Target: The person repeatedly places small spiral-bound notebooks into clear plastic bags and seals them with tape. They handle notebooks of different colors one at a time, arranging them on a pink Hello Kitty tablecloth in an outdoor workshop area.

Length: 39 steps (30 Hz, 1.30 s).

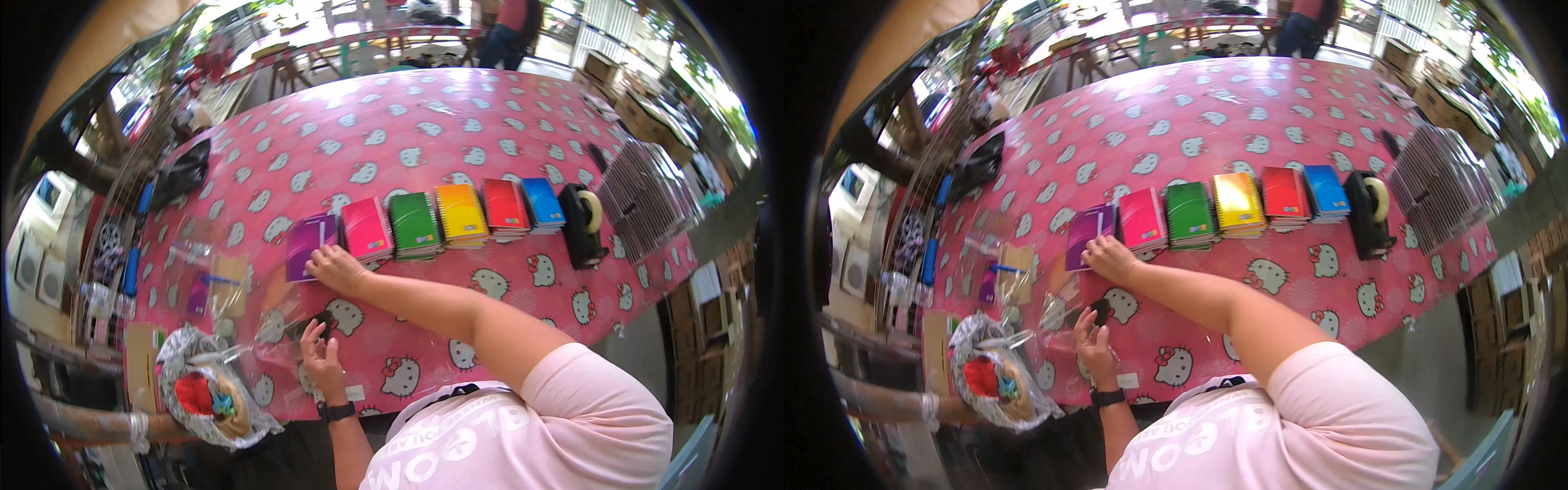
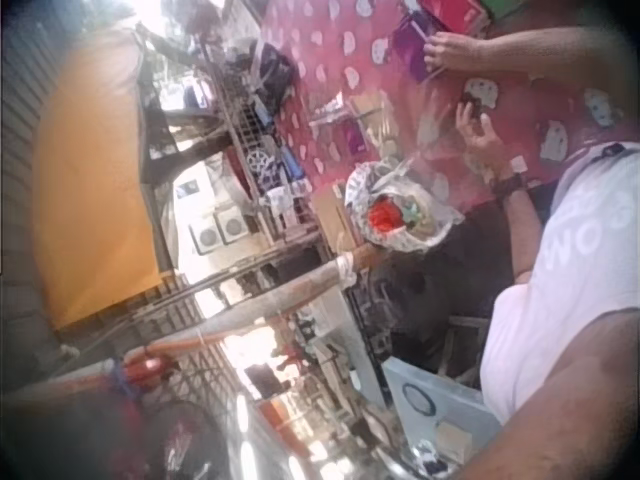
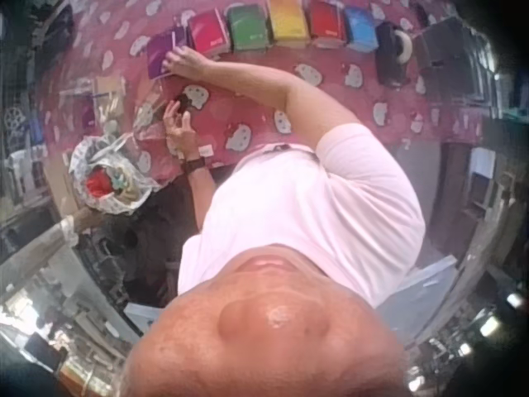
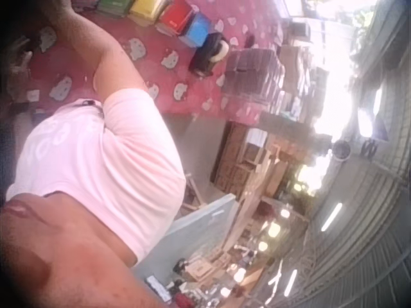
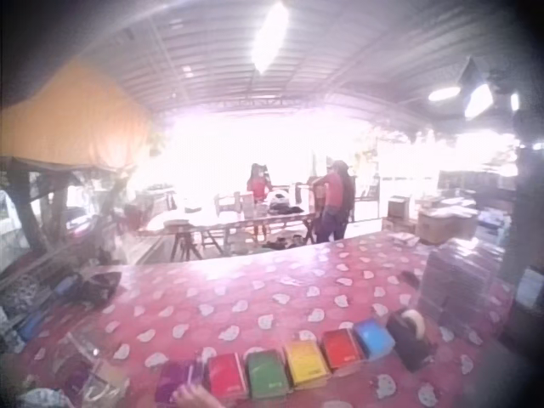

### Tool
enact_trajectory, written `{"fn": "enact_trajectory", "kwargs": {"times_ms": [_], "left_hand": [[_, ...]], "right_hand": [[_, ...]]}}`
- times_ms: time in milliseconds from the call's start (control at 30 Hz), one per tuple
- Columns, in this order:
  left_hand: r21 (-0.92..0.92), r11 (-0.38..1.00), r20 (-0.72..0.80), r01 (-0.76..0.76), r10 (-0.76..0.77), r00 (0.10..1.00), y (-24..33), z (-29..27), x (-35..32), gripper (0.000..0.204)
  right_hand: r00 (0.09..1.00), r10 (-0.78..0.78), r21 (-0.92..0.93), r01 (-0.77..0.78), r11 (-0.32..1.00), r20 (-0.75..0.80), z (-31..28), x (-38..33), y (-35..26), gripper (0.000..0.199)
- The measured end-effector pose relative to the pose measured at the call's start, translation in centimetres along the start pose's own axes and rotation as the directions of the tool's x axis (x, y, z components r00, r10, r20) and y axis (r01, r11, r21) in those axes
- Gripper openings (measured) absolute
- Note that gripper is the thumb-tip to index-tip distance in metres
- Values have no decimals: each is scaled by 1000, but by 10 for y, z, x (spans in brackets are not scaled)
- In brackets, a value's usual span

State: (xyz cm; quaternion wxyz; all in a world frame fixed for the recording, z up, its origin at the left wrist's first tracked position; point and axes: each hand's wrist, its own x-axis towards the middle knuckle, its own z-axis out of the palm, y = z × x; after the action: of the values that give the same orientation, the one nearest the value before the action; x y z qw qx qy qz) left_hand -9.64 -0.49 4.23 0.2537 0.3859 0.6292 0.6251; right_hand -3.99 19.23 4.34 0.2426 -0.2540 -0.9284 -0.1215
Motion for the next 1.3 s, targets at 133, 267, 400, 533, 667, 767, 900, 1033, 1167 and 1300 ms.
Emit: {"fn": "enact_trajectory", "kwargs": {"times_ms": [133,267,400,533,667,767,900,1033,1167,1300], "left_hand": [[-21,1000,-27,-20,20,999,-2,-7,4,39],[173,940,-213,-293,327,921,39,-11,29,58],[-137,981,354,140,-83,932,59,-18,51,56],[-308,876,508,372,-179,843,30,40,22,35],[-123,901,479,416,-313,820,-13,97,-16,37],[104,935,408,340,-352,842,-33,108,-21,38],[26,934,422,358,-335,843,-29,106,-22,37],[-8,946,470,325,-283,836,-44,106,-25,38],[93,944,517,317,-318,795,-44,103,-21,39],[-128,881,558,455,-315,767,-50,92,-21,42]], "right_hand": [[996,-80,119,75,990,45,-23,5,11,11],[957,204,534,-66,843,-205,-96,20,17,9],[856,53,754,-481,446,515,-158,-14,32,25],[877,325,519,-473,712,354,-110,-47,75,39],[898,365,-63,-361,931,248,-69,-63,71,32],[963,248,-159,-230,960,104,-42,-72,63,16],[975,221,-85,-217,972,36,-36,-72,65,17],[986,126,-14,-126,992,107,-45,-72,74,12],[995,87,203,-78,976,-39,-53,-67,84,9],[913,323,638,-405,655,249,-143,-51,100,15]]}}
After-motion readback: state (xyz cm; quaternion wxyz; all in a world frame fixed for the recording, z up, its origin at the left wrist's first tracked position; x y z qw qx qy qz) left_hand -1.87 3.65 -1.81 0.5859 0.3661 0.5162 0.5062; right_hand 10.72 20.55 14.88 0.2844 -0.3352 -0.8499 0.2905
